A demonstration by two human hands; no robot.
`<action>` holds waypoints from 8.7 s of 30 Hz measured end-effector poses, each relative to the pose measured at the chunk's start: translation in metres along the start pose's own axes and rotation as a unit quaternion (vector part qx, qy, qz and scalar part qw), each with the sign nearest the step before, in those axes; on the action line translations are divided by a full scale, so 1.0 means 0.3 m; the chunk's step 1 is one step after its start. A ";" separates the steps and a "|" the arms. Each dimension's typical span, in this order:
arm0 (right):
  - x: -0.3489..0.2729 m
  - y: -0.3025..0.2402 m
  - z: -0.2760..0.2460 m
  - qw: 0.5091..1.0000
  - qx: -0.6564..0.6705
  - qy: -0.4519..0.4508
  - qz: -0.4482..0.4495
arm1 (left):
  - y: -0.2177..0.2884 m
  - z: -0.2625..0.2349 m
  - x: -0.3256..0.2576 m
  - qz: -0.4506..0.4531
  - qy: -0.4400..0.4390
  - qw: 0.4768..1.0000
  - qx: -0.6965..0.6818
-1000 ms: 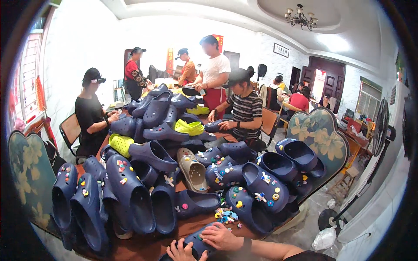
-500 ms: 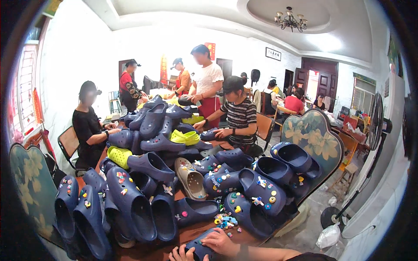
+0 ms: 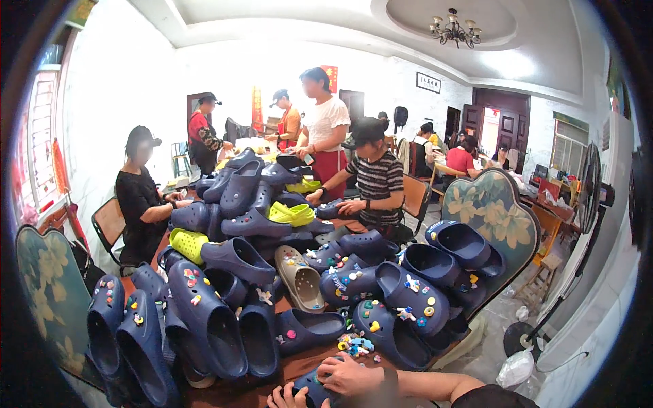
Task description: Manually attaching decorative charms (Jibbitz) into the holes of foam clogs (crocs).
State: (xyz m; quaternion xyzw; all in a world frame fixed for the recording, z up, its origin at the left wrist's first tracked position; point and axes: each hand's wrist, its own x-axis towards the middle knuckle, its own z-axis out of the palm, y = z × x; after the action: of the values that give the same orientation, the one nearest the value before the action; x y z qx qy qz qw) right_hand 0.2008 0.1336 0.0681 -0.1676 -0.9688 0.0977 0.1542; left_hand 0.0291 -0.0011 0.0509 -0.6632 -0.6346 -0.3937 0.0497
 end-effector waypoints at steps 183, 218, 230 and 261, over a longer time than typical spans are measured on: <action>-0.129 -0.019 0.016 0.961 -0.216 -0.060 -0.160 | -0.031 0.046 0.023 -0.047 -0.017 0.998 0.035; -0.349 0.077 0.108 0.968 -0.053 0.145 0.198 | -0.028 -0.027 0.011 -0.078 -0.037 0.996 0.010; -0.298 0.130 0.121 0.943 -0.030 0.260 0.205 | 0.026 0.025 0.112 -0.045 -0.018 0.996 0.073; -0.103 -0.086 0.028 0.984 -0.158 0.057 0.058 | -0.048 -0.018 -0.008 -0.068 -0.083 0.993 0.054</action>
State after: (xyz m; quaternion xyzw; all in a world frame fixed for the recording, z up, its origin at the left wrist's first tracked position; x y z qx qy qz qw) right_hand 0.2181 0.0974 0.0581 -0.2514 -0.9503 -0.0578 0.1745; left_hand 0.0142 -0.0033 0.0471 -0.6448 -0.7008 -0.3050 0.0059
